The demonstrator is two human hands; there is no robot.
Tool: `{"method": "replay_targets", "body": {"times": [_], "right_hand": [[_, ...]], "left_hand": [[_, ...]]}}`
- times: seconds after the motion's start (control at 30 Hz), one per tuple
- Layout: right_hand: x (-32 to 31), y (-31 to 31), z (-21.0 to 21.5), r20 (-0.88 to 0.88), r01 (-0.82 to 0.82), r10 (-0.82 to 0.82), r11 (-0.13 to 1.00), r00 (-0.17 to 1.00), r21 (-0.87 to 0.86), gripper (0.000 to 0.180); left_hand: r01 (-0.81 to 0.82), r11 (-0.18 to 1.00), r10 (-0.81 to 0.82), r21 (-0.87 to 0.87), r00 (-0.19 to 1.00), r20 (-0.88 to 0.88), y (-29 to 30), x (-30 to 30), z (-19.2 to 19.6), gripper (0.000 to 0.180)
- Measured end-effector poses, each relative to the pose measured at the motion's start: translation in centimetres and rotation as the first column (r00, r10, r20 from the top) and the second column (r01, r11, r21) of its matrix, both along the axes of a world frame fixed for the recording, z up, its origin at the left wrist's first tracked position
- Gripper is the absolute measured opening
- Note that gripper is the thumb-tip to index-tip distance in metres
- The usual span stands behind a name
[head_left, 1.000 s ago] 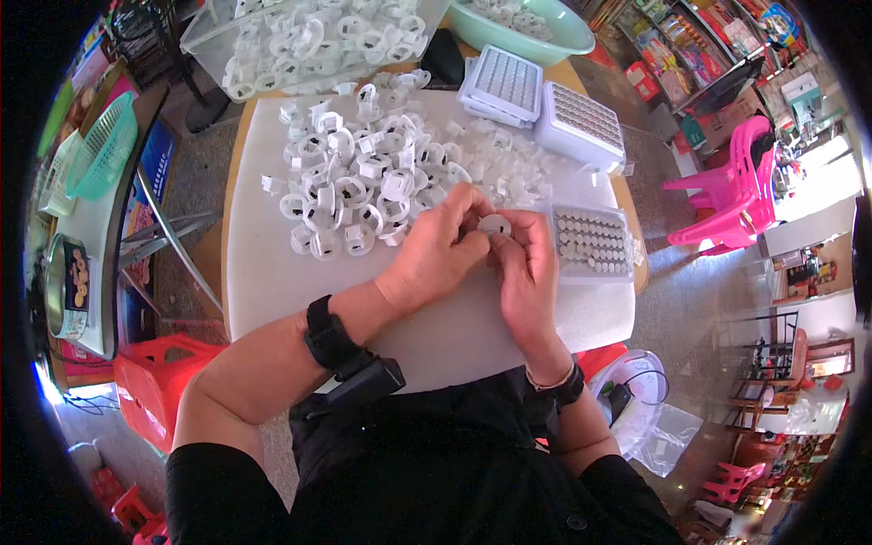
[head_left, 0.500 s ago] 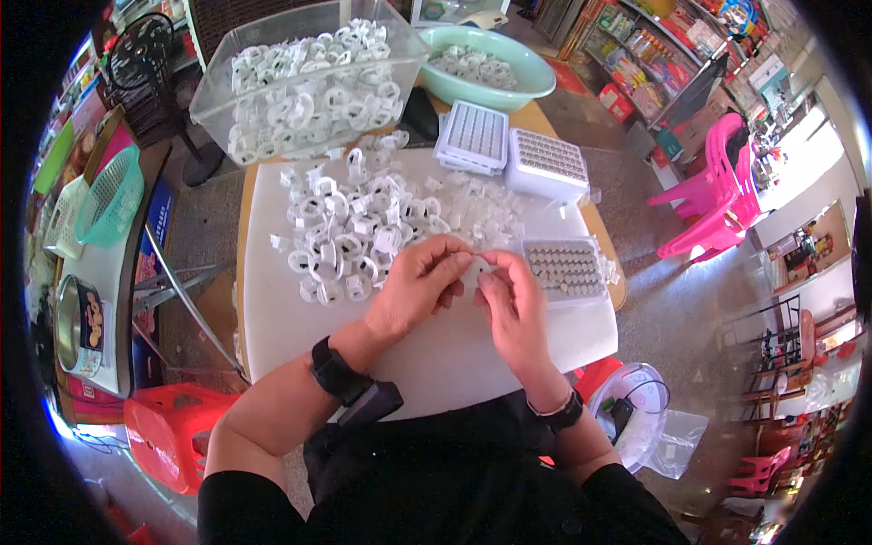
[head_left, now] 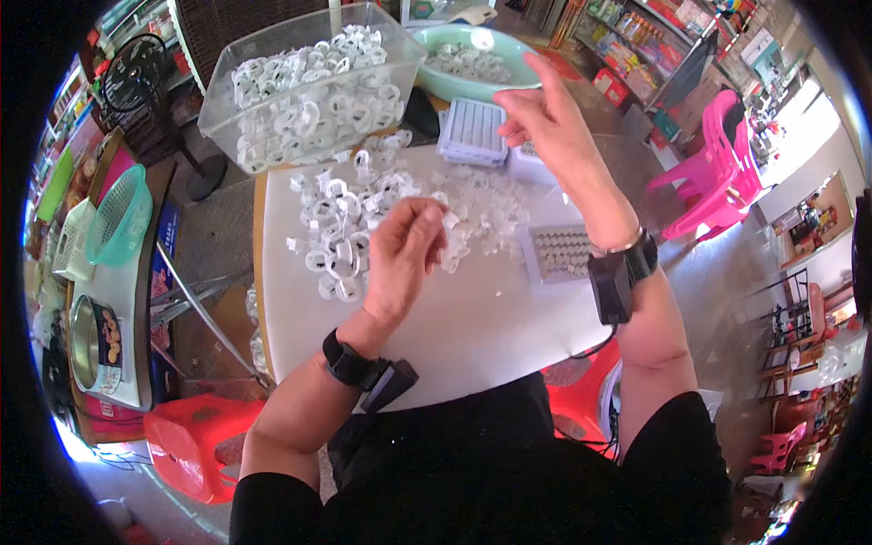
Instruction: Assemble small electronic components by inserting internal pieces into white plastic housings.
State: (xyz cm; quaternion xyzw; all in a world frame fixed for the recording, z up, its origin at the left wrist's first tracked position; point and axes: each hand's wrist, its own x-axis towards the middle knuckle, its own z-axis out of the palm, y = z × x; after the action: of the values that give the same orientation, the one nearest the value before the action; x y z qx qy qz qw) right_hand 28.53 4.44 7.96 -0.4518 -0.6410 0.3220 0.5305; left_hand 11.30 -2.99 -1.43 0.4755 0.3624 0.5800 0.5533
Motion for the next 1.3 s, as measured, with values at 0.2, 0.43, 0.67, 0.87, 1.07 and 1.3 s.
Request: {"method": "replay_targets", "body": {"times": [0.2, 0.43, 0.67, 0.87, 1.07, 1.3], "right_hand": [[-2.9, -6.3, -5.8, 0.497, -0.177, 0.237, 0.970, 0.835, -0.165, 0.023], [-6.8, -8.8, -10.5, 0.713, -0.197, 0.104, 0.979, 0.693, 0.048, 0.020], [-3.1, -9.3, -9.7, 0.451, -0.120, 0.083, 0.991, 0.888, 0.053, 0.021], [-0.5, -11.1, -8.7, 0.180, 0.032, -0.057, 0.990, 0.982, 0.139, 0.028], [0.0, -11.6, -9.2, 0.036, 0.032, -0.037, 0.992, 0.999, 0.118, 0.029], [0.8, -12.5, -9.1, -0.012, 0.050, -0.050, 0.998, 0.999, -0.023, 0.022]], "left_hand": [[-0.256, 0.964, 0.241, 0.074, 0.957, 0.163, 2.3, -2.7, 0.9, 0.022], [-0.253, 0.967, 0.248, 0.034, 0.963, 0.105, 2.2, -2.8, 0.3, 0.020], [-0.057, 0.998, 0.053, -0.021, 0.986, -0.155, 1.9, -2.4, -0.1, 0.018], [0.297, 0.955, -0.294, -0.024, 0.928, -0.229, 0.7, -1.0, -0.4, 0.030], [0.458, 0.881, -0.459, -0.117, 0.888, 0.016, 0.4, -0.3, -1.1, 0.027], [0.473, 0.877, -0.471, -0.088, 0.881, 0.042, 0.3, 0.1, -1.4, 0.021]]}}
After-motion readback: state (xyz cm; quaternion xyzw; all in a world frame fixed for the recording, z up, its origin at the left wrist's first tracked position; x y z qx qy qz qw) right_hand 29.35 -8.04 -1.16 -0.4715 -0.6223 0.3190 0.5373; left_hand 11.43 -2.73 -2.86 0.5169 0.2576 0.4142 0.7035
